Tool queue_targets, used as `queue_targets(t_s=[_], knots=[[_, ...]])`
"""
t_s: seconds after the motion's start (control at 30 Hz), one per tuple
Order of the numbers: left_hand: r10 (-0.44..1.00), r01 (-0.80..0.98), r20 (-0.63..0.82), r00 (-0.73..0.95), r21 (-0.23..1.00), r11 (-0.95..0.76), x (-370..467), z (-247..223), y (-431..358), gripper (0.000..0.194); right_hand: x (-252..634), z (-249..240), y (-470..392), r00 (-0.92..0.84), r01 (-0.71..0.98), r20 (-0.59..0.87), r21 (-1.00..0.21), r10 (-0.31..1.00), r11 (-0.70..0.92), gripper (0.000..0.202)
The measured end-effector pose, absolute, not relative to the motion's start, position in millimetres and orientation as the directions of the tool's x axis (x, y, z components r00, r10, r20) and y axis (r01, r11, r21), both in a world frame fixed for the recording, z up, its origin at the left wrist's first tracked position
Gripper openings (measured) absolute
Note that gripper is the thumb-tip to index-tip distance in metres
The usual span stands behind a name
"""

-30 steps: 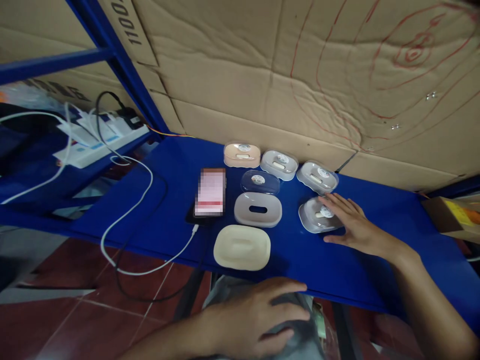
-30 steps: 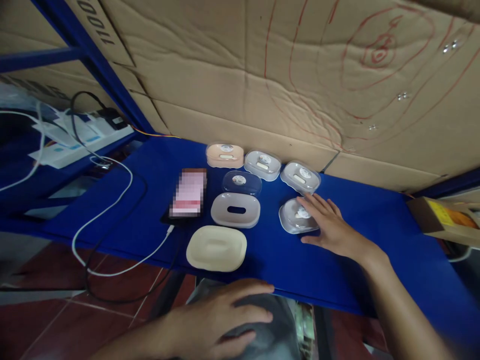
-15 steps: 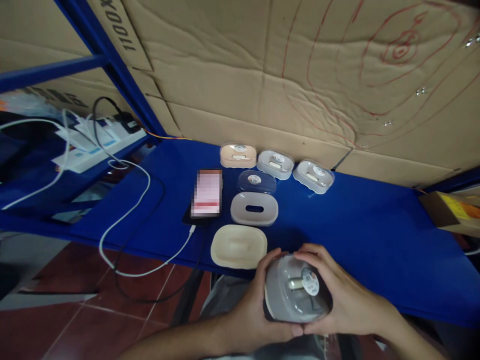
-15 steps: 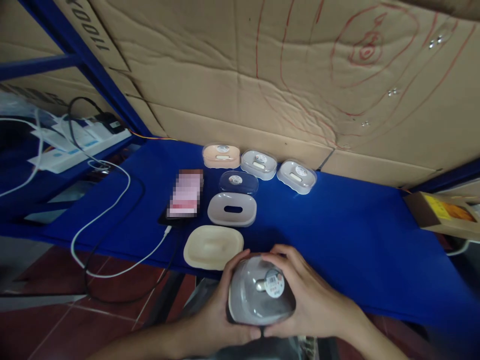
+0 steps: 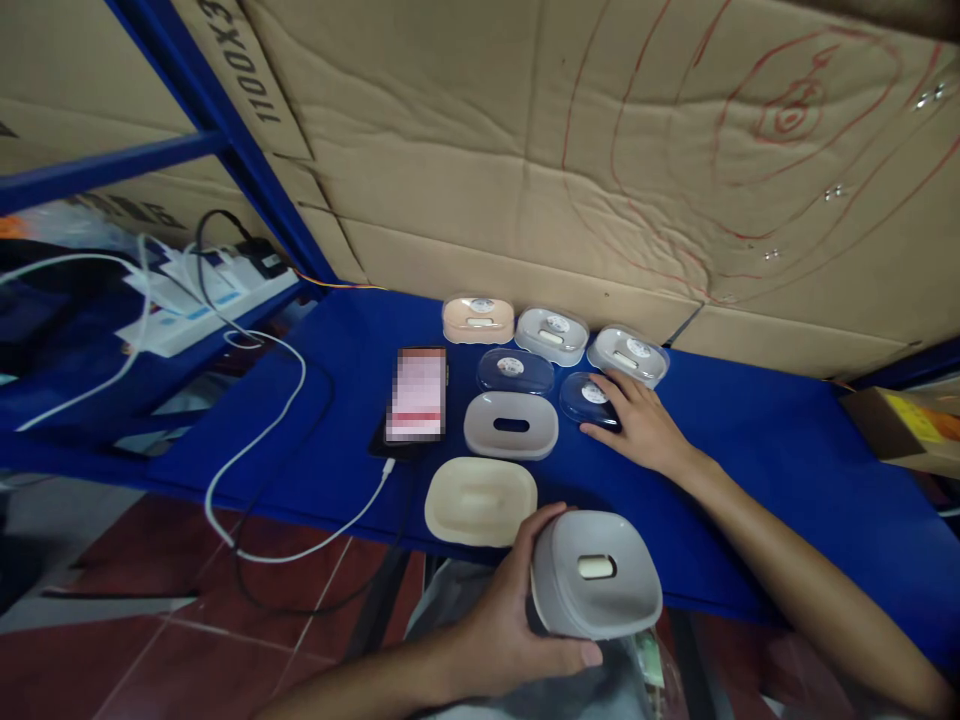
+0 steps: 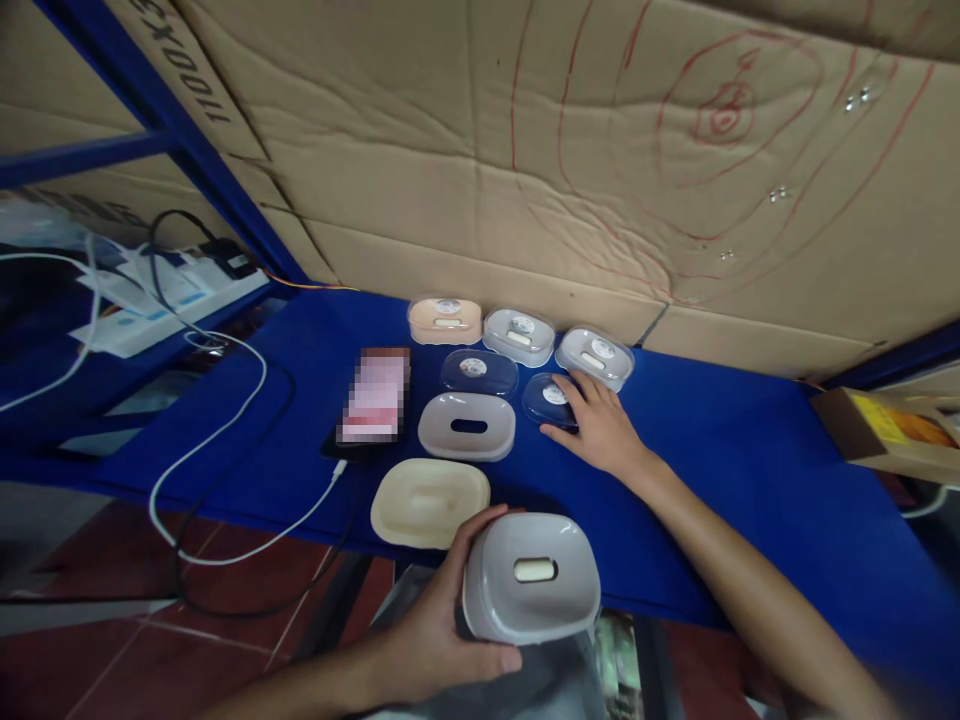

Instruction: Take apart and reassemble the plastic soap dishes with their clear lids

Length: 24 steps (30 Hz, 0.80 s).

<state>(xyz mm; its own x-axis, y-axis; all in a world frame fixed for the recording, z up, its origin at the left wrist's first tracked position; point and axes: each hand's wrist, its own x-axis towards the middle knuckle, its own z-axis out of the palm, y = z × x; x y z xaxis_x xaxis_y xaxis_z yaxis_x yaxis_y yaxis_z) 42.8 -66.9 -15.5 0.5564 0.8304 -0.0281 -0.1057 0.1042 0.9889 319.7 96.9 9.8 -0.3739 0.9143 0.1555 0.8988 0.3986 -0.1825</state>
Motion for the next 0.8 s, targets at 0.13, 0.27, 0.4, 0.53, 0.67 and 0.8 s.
queue_targets(t_s=[0.13,0.27,0.4,0.53,0.67,0.8], knots=[[0.815,-0.107,-0.035,0.578,0.987,0.118,41.8,-14.8,-66.0,0.115,314.9,19.0,87.8,-0.368,0.881,0.239,-0.221,0.899,0.419,0.075],[0.819,-0.132,-0.024,0.573,0.984,0.121,43.0,-17.7,-65.7,0.117,320.9,54.4,32.4,-0.482,0.722,0.193,-0.465,0.855,0.512,0.067],[0.838,-0.185,0.009,0.546,0.976,0.111,46.5,-20.5,-66.2,0.116,318.7,71.6,-30.6,-0.669,0.624,-0.017,-0.556,0.743,0.549,0.106],[0.835,-0.185,0.001,0.55,0.975,0.121,49.6,-21.4,-66.5,0.121,308.4,57.3,-56.2,-0.688,0.628,-0.082,-0.564,0.721,0.535,0.092],[0.843,-0.228,0.014,0.537,0.965,0.129,51.2,-22.6,-66.9,0.126,319.0,45.3,-47.4,-0.687,0.522,-0.012,-0.705,0.727,0.481,0.079],[0.847,-0.179,0.036,0.53,0.981,0.071,49.3,-23.5,-66.3,0.115,337.6,43.9,-24.4,-0.579,0.546,0.104,-0.687,0.808,0.479,0.071]])
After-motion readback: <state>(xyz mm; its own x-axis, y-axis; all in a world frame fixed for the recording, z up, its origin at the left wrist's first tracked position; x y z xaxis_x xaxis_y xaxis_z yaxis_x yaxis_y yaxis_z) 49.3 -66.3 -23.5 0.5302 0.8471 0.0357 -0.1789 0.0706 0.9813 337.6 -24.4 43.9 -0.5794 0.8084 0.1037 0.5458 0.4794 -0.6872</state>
